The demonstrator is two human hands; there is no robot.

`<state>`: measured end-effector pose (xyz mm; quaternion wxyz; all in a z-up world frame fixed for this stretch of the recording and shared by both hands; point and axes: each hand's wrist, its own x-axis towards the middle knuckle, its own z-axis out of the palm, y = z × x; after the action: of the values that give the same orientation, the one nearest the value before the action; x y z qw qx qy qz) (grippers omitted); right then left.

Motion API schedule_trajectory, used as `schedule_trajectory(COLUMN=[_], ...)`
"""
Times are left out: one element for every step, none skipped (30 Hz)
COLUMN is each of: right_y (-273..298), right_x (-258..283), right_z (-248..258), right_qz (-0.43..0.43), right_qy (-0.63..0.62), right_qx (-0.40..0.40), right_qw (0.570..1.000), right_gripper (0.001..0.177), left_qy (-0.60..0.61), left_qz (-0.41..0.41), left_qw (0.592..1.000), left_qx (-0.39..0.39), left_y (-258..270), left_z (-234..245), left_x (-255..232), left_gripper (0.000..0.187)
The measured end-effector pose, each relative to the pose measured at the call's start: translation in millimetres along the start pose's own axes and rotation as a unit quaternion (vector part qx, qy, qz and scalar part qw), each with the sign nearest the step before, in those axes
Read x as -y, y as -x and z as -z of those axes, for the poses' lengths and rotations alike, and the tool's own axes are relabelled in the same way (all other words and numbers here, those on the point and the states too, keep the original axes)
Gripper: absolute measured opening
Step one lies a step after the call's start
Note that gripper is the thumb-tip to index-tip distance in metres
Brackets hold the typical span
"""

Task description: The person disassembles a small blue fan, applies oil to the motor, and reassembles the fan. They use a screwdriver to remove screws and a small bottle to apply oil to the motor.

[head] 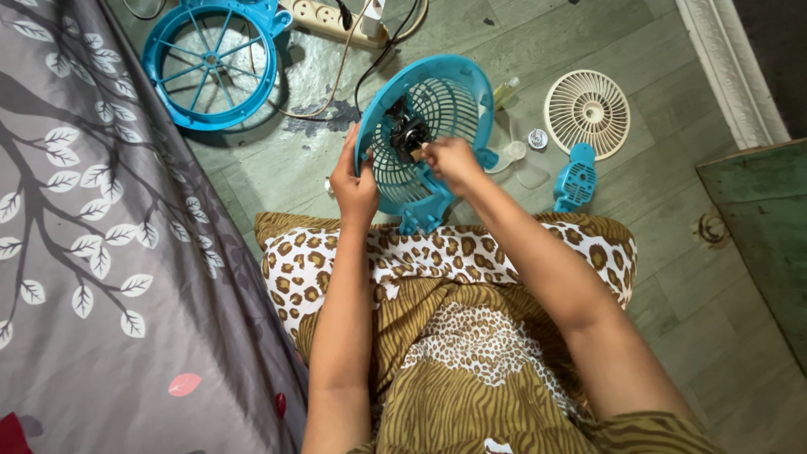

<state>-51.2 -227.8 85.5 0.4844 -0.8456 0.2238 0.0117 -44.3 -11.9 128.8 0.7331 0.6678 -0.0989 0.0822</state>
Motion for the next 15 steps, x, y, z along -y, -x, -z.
schedule_trajectory(right_y=[-5, -8, -10, -9, -7, -3, 4, 12, 15, 18, 21, 23, 25, 24, 22], right_x=[-6, -11, -13, -13, -10, -5, 0, 6, 14, 21, 27, 32, 35, 36, 35], right_z=[-4, -6, -8, -9, -8, -5, 1, 5, 8, 12, 15, 17, 18, 18, 18], right_qz=[-0.008, -0.016, -0.025, -0.033, -0.041, 0.044, 0.129, 0.210, 0.304, 0.394, 0.479, 0.477, 0.475, 0.474, 0.415], right_qy=[-0.030, -0.060, -0.090, -0.119, -0.149, -0.034, 0.081, 0.194, 0.229, 0.262, 0.291, 0.293, 0.296, 0.298, 0.281], right_qx=[0.006, 0.012, 0.018, 0.024, 0.030, 0.000, -0.030, -0.058, -0.085, -0.111, -0.135, -0.133, -0.132, -0.131, -0.116], right_qw=[0.999, 0.998, 0.995, 0.992, 0.988, 0.998, 0.988, 0.956, 0.921, 0.874, 0.817, 0.817, 0.818, 0.818, 0.858], right_gripper=[0.019, 0.020, 0.021, 0.021, 0.022, 0.020, 0.019, 0.018, 0.011, 0.009, 0.014, 0.013, 0.013, 0.013, 0.010], left_qy=[0.008, 0.015, 0.023, 0.023, 0.022, 0.022, 0.007, -0.009, -0.024, -0.019, -0.014, -0.009, -0.011, -0.014, -0.017], left_qz=[0.002, 0.004, 0.006, 0.006, 0.006, 0.005, 0.000, -0.004, -0.008, -0.006, -0.005, -0.004, -0.008, -0.014, -0.019], left_qw=[1.000, 1.000, 1.000, 1.000, 1.000, 1.000, 1.000, 1.000, 1.000, 1.000, 1.000, 1.000, 1.000, 0.999, 0.999], left_qx=[0.001, 0.002, 0.002, 0.002, 0.002, 0.002, 0.005, 0.008, 0.011, 0.014, 0.016, 0.019, 0.022, 0.025, 0.028], left_y=[0, -1, -1, -1, 0, -1, -2, -1, 0, 0, 0, -1, -1, -1, -1], left_z=[0, 0, 0, 0, 0, 0, 0, 0, 1, 1, 1, 1, 1, 1, 1], left_x=[0, 0, 0, 0, -1, -1, -1, -2, -2, -3, -3, -4, -5, -6, -6], left_gripper=[0.041, 0.040, 0.039, 0.039, 0.040, 0.040, 0.039, 0.039, 0.039, 0.038, 0.037, 0.036, 0.036, 0.036, 0.036])
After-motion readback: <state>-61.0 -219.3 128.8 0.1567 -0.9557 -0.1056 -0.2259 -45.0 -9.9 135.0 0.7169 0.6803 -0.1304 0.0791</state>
